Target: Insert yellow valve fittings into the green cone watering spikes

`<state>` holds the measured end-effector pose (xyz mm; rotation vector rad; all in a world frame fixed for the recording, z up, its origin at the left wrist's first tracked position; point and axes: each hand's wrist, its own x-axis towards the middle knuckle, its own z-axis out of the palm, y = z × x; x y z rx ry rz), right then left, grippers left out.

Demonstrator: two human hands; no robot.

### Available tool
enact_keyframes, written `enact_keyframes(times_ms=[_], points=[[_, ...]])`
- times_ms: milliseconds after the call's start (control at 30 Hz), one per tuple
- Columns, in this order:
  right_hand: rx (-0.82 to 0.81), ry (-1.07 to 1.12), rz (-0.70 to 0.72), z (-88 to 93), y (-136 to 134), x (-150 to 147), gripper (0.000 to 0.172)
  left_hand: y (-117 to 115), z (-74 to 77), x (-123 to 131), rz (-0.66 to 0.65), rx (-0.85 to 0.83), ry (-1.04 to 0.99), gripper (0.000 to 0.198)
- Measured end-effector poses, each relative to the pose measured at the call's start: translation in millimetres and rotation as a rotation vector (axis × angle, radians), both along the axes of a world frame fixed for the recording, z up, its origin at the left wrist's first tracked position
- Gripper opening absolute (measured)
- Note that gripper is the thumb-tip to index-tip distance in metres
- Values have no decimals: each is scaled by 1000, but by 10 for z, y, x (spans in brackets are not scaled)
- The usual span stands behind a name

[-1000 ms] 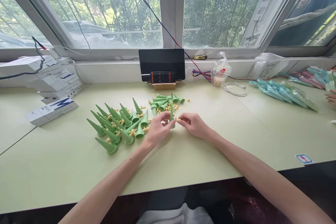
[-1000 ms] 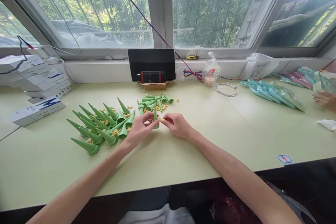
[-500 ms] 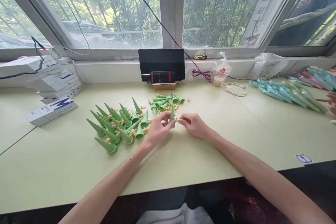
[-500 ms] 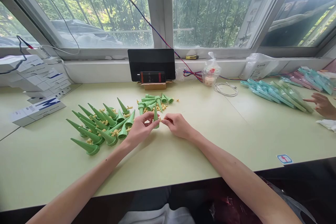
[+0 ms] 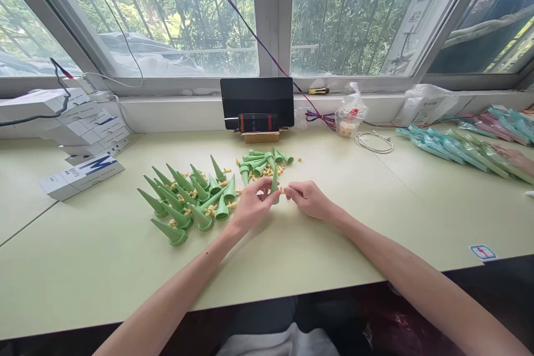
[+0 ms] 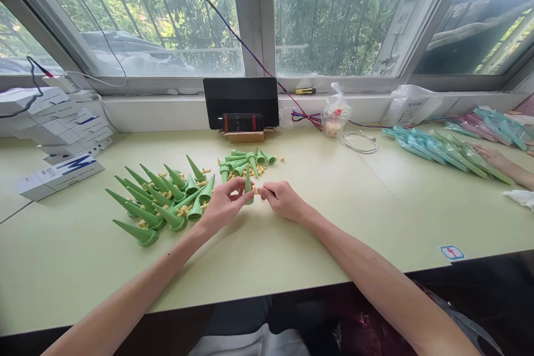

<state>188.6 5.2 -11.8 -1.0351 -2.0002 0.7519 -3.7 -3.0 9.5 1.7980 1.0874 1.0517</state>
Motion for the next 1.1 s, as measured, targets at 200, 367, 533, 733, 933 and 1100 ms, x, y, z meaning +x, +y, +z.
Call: enact_keyframes(times_ms=[200,367,533,733,933,1100], points=[[-13,31,32,41,-20,-15,24,17,-23,-9,48,5,27,14],[9,41,25,42,-16,-24,15,13,-15,-2,56,8,35,17],[27,34,37,2,-5,-18,20,-4,9,5,34,13,37,18],[50,7,55,-6,1,-6,25,-4,8,0,12,22,51,18],[99,-35,104,-9,-3,-15,30,7,-9,-9,-6,29,75,19],[124,-87,108,-33,-7,-18,33,8,-29,-11,-1,51,103,19]])
